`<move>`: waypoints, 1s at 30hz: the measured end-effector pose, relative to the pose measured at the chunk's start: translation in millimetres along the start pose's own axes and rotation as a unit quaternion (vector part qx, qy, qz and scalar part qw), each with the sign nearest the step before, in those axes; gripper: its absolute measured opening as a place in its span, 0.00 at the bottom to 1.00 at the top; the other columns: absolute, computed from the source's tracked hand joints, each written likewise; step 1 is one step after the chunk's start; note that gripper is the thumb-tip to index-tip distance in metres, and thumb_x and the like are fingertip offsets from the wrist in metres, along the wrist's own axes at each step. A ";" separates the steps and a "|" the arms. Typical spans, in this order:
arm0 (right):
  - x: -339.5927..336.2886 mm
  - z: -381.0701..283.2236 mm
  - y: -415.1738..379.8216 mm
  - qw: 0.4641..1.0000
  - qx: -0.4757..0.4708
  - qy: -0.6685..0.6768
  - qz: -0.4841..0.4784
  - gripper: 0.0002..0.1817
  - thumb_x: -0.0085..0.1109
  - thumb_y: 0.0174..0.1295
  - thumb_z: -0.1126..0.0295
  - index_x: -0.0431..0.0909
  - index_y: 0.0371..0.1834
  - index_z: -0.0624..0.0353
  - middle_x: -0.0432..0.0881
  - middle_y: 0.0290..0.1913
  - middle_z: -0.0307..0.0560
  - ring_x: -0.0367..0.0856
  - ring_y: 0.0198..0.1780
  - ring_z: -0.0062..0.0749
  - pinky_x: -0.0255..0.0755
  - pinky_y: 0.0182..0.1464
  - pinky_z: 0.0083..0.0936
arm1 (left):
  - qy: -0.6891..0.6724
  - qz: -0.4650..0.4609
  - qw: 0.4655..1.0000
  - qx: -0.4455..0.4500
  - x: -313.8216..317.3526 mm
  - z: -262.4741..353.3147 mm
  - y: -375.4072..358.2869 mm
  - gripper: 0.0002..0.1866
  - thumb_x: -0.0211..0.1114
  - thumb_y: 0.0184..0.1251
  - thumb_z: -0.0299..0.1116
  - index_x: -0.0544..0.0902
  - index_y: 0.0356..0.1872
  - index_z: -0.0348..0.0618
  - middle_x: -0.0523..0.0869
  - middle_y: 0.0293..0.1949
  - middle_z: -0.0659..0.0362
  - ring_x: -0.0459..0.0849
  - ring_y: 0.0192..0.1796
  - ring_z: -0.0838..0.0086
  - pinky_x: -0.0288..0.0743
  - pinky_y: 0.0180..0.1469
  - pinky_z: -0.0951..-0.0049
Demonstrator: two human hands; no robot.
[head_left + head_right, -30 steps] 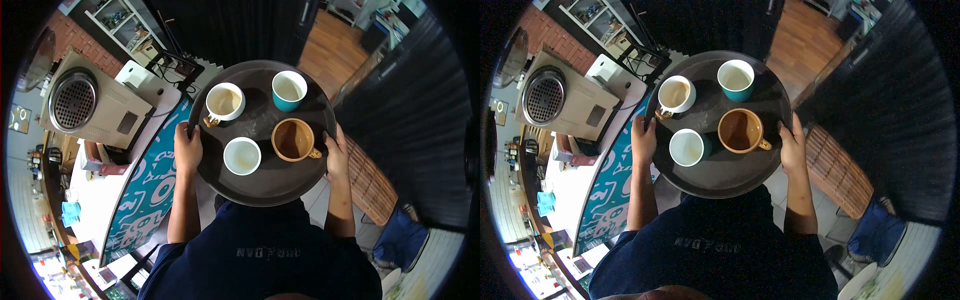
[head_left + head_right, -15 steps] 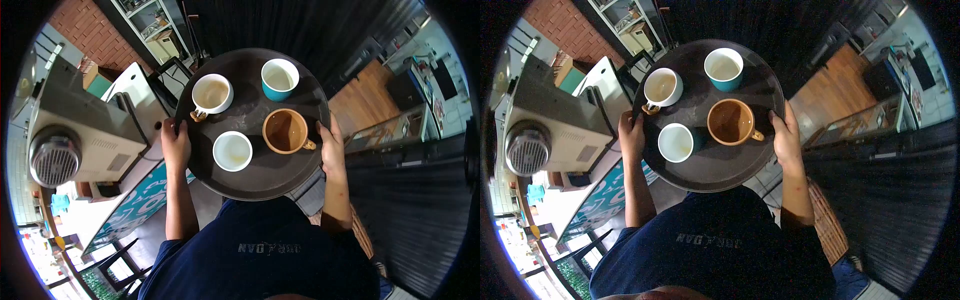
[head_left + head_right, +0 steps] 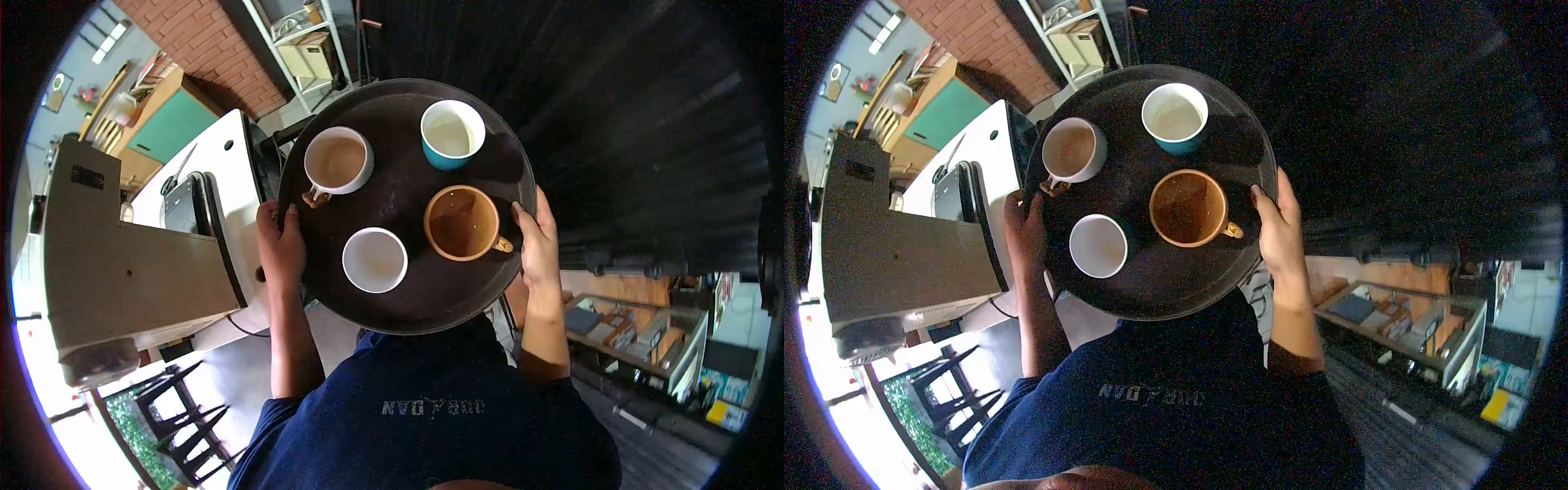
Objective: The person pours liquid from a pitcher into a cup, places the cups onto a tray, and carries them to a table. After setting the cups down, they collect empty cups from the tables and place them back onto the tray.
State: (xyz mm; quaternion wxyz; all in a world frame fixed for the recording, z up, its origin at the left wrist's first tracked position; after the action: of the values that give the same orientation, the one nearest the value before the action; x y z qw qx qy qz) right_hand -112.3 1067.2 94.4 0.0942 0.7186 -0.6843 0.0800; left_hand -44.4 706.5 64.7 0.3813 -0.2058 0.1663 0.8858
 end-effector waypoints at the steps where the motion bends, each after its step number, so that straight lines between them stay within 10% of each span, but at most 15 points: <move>1: 3.1 0.9 20.2 1.000 0.004 -0.014 -0.022 0.21 0.44 0.67 0.78 0.64 0.64 0.64 0.74 0.56 0.42 0.70 0.56 0.22 0.61 0.61 0.22 | 0.003 0.010 1.000 -0.008 3.6 4.7 7.8 0.15 0.57 0.66 0.31 0.72 0.48 0.31 0.81 0.41 0.48 0.79 0.44 0.67 0.71 0.49 0.70; 14: 86.9 -6.3 252.2 0.968 0.034 0.011 -0.249 0.21 0.46 0.66 0.76 0.65 0.62 0.65 0.75 0.56 0.44 0.70 0.57 0.24 0.59 0.63 0.24 | -0.012 0.167 0.976 -0.141 26.2 69.8 94.0 0.13 0.57 0.67 0.32 0.73 0.45 0.31 0.82 0.29 0.53 0.77 0.31 0.76 0.70 0.34 0.76; 30: 216.3 65.1 421.7 0.950 0.081 -0.041 -0.299 0.20 0.49 0.66 0.74 0.66 0.61 0.64 0.75 0.52 0.39 0.69 0.53 0.20 0.59 0.60 0.21 | -0.115 0.234 0.952 -0.162 54.0 -4.1 256.2 0.11 0.55 0.70 0.33 0.70 0.46 0.36 0.80 0.31 0.60 0.73 0.32 0.82 0.67 0.33 0.79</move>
State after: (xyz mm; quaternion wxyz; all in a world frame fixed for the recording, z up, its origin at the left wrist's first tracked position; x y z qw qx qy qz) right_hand -523.4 822.6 95.0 0.0266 0.8982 -0.4326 0.0737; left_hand -267.7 570.0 70.0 0.1414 -0.1166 0.0192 0.9829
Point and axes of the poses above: each hand's wrist, its own y-axis towards the middle knuckle, its own x-axis out of the palm, z = x × y, the point moved 4 cm from there along y, towards the middle knuckle
